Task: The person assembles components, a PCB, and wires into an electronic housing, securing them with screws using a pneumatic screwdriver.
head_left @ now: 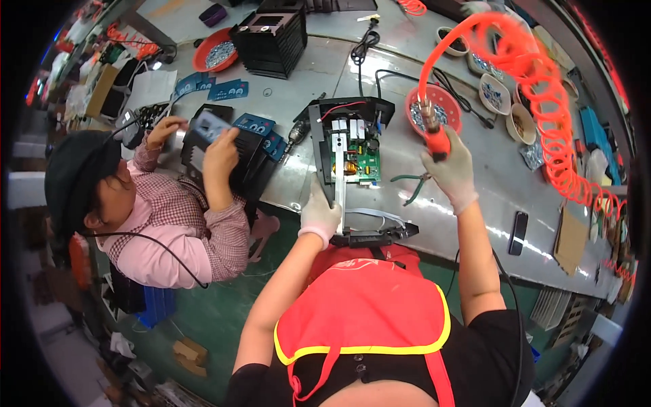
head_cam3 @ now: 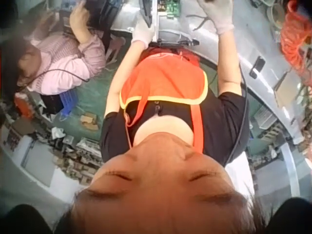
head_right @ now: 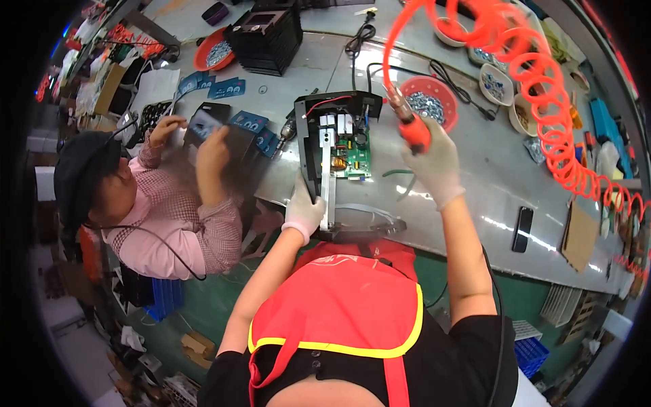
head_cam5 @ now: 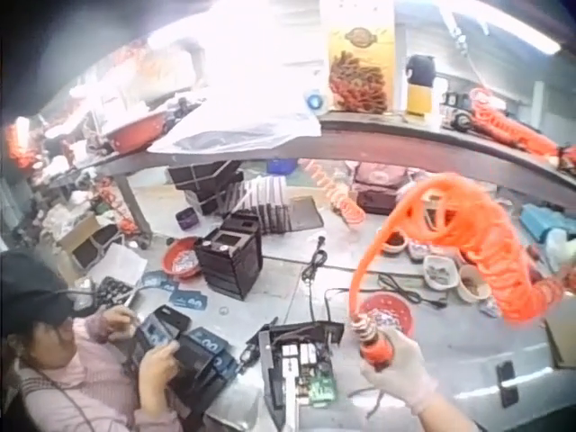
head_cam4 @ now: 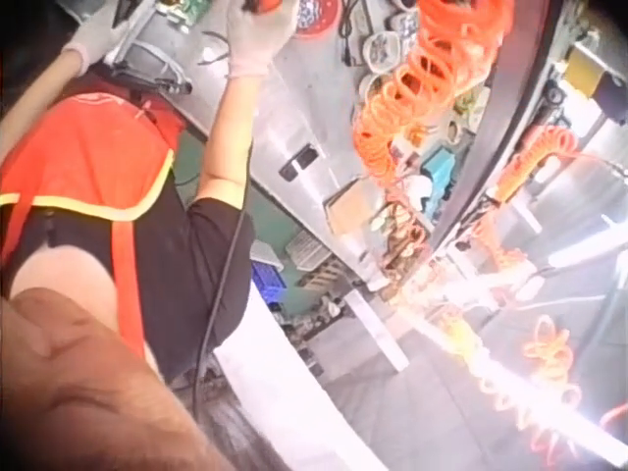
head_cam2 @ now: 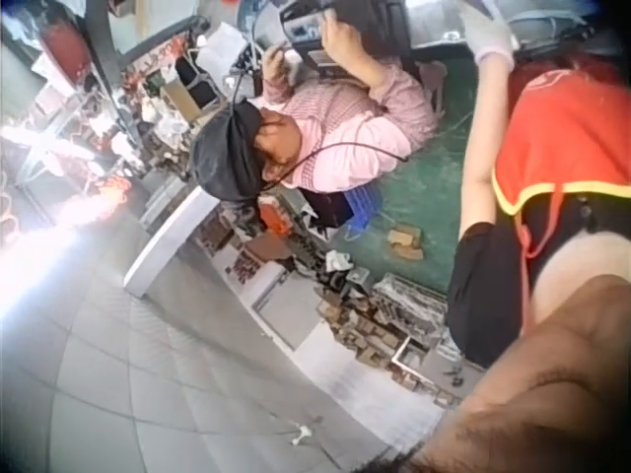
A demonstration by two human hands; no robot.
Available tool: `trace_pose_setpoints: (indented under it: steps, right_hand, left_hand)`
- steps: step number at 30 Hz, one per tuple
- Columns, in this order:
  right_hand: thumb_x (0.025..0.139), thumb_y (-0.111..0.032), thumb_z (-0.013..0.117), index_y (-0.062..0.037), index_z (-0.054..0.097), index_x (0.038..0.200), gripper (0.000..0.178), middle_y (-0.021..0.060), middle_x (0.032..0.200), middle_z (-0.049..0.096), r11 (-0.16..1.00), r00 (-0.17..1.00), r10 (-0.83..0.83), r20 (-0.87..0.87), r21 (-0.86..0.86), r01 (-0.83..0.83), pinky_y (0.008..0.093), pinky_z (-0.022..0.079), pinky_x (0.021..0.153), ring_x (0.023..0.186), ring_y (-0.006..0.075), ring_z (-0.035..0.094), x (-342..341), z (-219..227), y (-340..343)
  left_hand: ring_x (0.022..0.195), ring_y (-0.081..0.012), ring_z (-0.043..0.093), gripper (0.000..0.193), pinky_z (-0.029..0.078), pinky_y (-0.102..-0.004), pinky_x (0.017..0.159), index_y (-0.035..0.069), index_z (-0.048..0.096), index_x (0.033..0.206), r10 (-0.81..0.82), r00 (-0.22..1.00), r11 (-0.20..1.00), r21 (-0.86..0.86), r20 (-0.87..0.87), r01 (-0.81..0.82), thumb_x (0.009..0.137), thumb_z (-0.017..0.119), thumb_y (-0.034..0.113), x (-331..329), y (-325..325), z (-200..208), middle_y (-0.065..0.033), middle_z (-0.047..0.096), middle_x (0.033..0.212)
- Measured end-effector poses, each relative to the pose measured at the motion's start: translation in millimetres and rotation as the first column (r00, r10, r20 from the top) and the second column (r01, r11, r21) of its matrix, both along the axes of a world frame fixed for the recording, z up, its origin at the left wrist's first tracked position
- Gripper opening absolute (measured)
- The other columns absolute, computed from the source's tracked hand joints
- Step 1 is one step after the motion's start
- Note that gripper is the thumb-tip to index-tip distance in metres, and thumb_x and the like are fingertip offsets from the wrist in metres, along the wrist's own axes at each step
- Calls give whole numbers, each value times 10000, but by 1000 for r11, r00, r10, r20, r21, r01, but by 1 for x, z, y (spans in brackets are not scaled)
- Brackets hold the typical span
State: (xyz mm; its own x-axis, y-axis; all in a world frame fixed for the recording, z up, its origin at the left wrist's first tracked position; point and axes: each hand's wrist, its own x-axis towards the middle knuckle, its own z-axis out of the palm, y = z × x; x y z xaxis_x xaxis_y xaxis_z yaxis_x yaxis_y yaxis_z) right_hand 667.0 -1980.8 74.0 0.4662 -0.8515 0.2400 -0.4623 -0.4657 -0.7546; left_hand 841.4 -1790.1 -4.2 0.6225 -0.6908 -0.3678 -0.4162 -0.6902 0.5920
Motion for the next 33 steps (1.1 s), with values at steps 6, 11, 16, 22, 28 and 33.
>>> trace_pose_setpoints:
  steps: [6, 11, 16, 22, 28, 33]
  right_hand:
    - [694, -172, 693, -45, 554, 1010, 368, 178, 891, 612, 869, 771, -321, -550, 152, 470, 431, 455, 754, 878, 358, 589, -171, -103, 32]
    - [657, -163, 742, -62, 558, 1015, 415, 143, 915, 615, 732, 607, -413, -679, 149, 665, 435, 459, 776, 910, 324, 596, -231, -122, 40]
    - [661, -205, 747, -86, 569, 999, 401, 136, 963, 596, 785, 437, -448, -780, -110, 610, 425, 464, 783, 934, 314, 586, -262, -139, 28]
    - [769, -161, 602, -68, 567, 1092, 338, 153, 983, 585, 964, 934, 116, -338, -187, -188, 396, 443, 831, 964, 317, 553, -190, -110, 45]
    - [762, -121, 516, -22, 579, 995, 260, 194, 962, 595, 852, 820, 469, -329, 414, -321, 429, 443, 817, 923, 358, 570, -111, -113, 95]
    - [746, -227, 508, 28, 584, 885, 300, 267, 846, 602, 760, 815, 471, -336, 624, -182, 433, 449, 804, 875, 401, 586, -94, -122, 92]
  left_hand:
    - [775, -192, 600, 643, 490, -289, 646, 52, 337, 1286, 14, 936, 920, -363, -351, -150, 662, 434, -70, 0, 28, -15, -139, 575, 983]
    - [1032, -196, 510, 704, 432, -286, 889, 25, 319, 1325, -206, 438, 774, -420, -875, -474, 635, 344, -113, -36, 38, -59, -112, 484, 1173]
    - [1029, -225, 523, 729, 442, -312, 885, 34, 322, 1348, -106, 331, 813, -273, -938, -515, 632, 346, -102, -79, 22, -98, -112, 498, 1168]
    - [1020, -313, 562, 442, 425, -351, 908, 47, 518, 1205, -26, 971, 960, -277, -236, -41, 769, 450, 67, -71, 22, -93, -191, 591, 1077]
    - [993, -350, 557, 369, 434, -409, 867, 49, 546, 1141, -319, 947, 945, 97, 47, 313, 836, 532, 256, -57, 37, -47, -207, 587, 1057]
    - [991, -284, 579, 316, 442, -354, 853, -5, 560, 1104, -229, 973, 970, -79, 14, 229, 876, 477, 198, -80, 55, -33, -184, 603, 1044]
